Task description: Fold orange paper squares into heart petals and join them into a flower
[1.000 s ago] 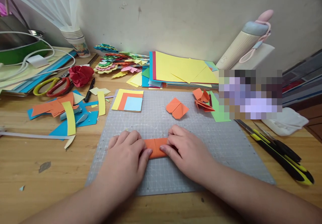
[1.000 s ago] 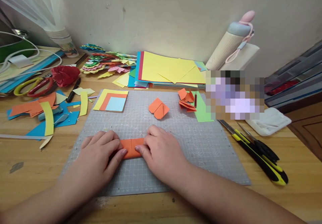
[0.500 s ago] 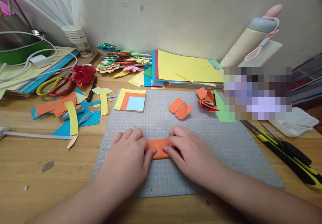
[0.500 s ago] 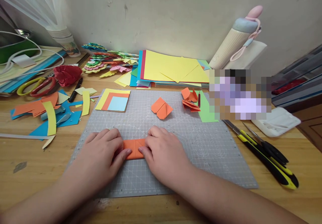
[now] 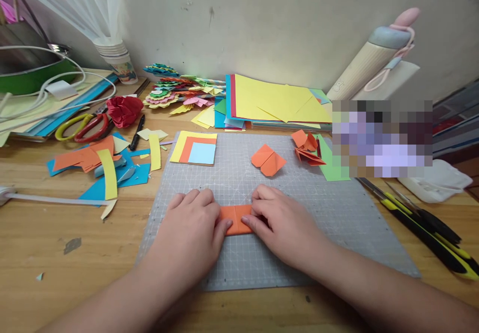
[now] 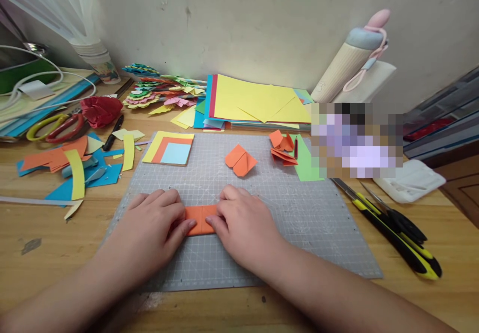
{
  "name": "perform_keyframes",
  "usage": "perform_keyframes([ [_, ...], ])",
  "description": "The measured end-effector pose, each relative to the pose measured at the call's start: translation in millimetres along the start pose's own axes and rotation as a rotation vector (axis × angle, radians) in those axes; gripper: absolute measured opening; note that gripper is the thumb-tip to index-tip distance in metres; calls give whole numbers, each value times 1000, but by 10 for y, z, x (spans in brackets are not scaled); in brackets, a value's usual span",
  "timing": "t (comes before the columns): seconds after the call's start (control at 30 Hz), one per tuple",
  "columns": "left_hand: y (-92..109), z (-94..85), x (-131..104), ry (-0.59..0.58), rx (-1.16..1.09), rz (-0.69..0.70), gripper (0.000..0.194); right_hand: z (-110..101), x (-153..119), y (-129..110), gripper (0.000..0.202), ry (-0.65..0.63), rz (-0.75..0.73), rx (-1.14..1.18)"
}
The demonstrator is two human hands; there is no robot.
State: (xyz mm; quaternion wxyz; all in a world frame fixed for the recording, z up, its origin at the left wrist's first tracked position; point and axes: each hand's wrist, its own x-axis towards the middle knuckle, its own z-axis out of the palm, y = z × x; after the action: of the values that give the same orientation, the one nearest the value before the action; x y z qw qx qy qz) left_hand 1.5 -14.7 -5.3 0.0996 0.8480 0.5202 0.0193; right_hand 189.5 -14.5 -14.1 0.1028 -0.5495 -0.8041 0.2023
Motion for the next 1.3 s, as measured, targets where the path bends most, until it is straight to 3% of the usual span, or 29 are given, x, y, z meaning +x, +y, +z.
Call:
perform_keyframes([
  [0.2, -41, -17, 22, 16, -87, 61, 12, 8, 11, 13, 28, 8, -13, 13],
  [0.3, -59, -23, 27, 5, -123, 143, 18, 17, 19, 16, 28, -4, -7, 14],
  [0.43, -73, -6, 16, 4, -117, 128, 23, 32, 5, 38, 25, 5, -32, 27],
  [0.53, -84, 6, 14, 2, -138, 114, 25, 44, -59, 46, 12, 101, -59, 62],
  [0.6, -90, 9, 17, -1, -149, 110, 25, 57, -121, 34, 19, 160, -163, 65],
  [0.73, -100, 20, 13, 1, -164, 104, 23, 115, -231, -24, 34, 145, -410, -28],
  [1.07, -181, 102, 8, 31, -118, 144, 36, 251, -231, -237, 22, 135, -718, -590],
  [1.3, -214, 148, -8, 68, -111, 166, 34, 219, -274, -55, 36, 45, -587, -268],
])
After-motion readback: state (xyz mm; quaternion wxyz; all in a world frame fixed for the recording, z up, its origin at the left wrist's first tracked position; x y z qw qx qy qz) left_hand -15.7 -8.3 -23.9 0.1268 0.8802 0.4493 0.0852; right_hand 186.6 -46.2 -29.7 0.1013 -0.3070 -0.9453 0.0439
